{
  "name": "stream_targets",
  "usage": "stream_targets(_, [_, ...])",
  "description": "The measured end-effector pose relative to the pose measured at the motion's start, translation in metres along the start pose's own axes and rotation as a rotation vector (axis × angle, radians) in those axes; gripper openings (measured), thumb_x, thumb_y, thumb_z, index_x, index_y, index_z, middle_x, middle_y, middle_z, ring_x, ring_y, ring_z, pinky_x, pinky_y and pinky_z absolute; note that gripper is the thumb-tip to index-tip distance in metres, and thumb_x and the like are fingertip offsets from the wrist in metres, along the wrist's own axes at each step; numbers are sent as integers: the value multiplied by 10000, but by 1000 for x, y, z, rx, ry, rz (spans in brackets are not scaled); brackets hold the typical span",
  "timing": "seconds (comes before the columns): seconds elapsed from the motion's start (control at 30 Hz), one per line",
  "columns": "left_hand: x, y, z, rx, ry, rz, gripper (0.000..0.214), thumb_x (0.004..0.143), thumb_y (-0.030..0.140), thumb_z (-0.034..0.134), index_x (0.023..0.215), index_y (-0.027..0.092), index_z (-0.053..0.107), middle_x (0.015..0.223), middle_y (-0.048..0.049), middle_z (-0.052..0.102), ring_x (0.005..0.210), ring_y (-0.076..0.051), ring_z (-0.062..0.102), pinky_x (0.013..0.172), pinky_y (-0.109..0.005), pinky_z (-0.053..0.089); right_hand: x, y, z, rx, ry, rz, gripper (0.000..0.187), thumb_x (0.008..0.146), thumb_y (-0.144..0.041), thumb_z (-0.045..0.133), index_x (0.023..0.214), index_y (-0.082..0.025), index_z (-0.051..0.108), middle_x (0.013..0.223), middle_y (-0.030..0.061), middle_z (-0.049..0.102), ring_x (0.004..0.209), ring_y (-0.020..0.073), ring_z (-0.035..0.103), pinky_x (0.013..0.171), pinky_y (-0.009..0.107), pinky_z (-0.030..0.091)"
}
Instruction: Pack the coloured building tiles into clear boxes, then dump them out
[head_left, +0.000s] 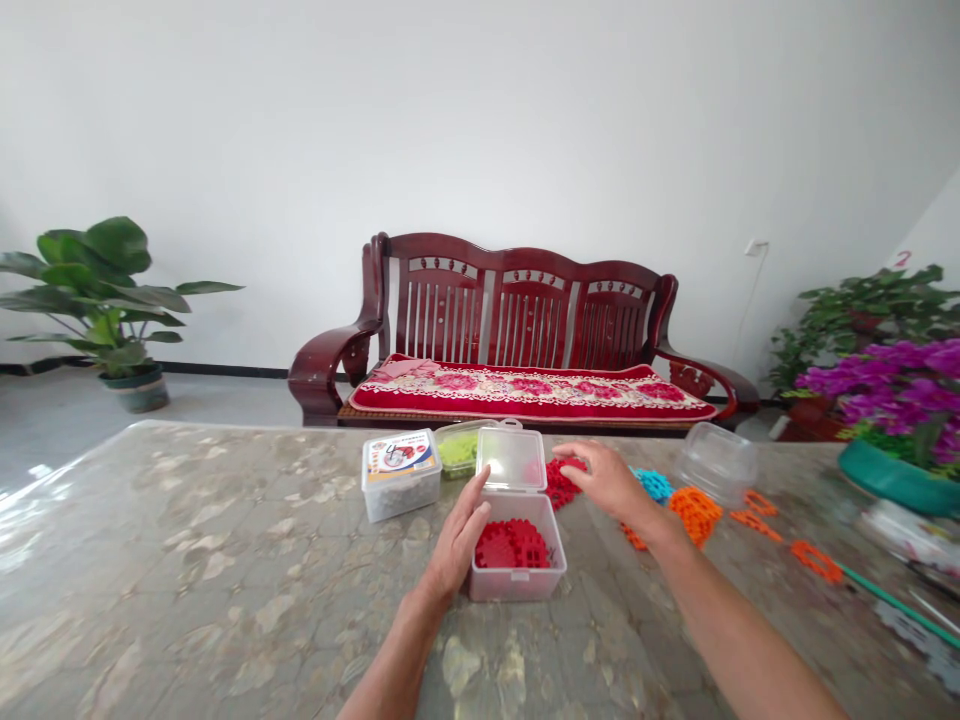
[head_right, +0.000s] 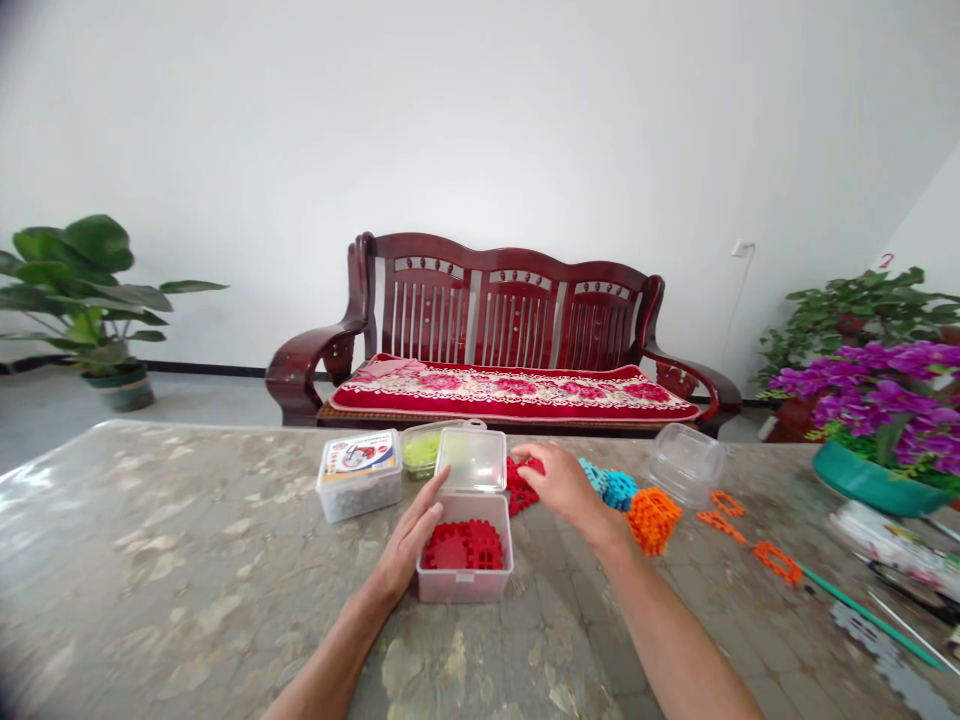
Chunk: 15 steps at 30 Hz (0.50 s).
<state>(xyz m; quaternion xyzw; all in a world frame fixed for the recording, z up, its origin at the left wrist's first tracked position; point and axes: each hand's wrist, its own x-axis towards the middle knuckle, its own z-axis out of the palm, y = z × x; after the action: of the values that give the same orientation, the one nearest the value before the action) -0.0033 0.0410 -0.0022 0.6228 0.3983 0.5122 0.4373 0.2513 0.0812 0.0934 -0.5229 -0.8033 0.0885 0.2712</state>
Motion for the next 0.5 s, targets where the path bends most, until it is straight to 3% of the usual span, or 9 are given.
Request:
stream_targets(0.07, [0, 1, 0, -8, 5, -4, 574, 944, 445, 438, 1471, 221, 409, 1573, -46, 345, 1475, -237, 244, 1227, -423, 141, 7, 24, 3, -92, 59, 111, 376, 794, -190, 583, 1156, -222, 680, 1150, 65, 707, 1080, 235, 621, 989, 401, 443])
stream_targets(0.2, [-1, 4, 0, -7, 5, -8, 577, 938, 441, 447, 1468, 215, 416, 1570, -47, 349, 1473, -242, 248, 1227, -427, 148, 14, 59, 13, -276, -72, 145, 530, 738, -160, 632, 1266, -192, 618, 1294, 102, 636, 1211, 269, 546, 1065, 425, 371])
stream_targets(0.33, [-1, 4, 0, -13, 4, -1, 582, 938, 440, 446, 1469, 204, 414, 1573, -53, 341, 1471, -244, 256, 1226, -425, 160, 16, 70, 24, -348, -176, 183, 635, 729, -206, 675, 1352, -184, 551, 1384, 130, 566, 1280, 300, 493, 1081, 449, 348])
stream_targets(0.5, [0, -3, 0, 3, 12, 4, 573, 946, 449, 437, 1472, 225, 407, 1573, -37, 346, 1475, -235, 245, 1228, -414, 152, 17, 75, 32, -357, -191, 213, 628, 699, -180, 691, 1318, -197, 586, 1299, 129, 631, 1234, 313, 535, 1049, 458, 378])
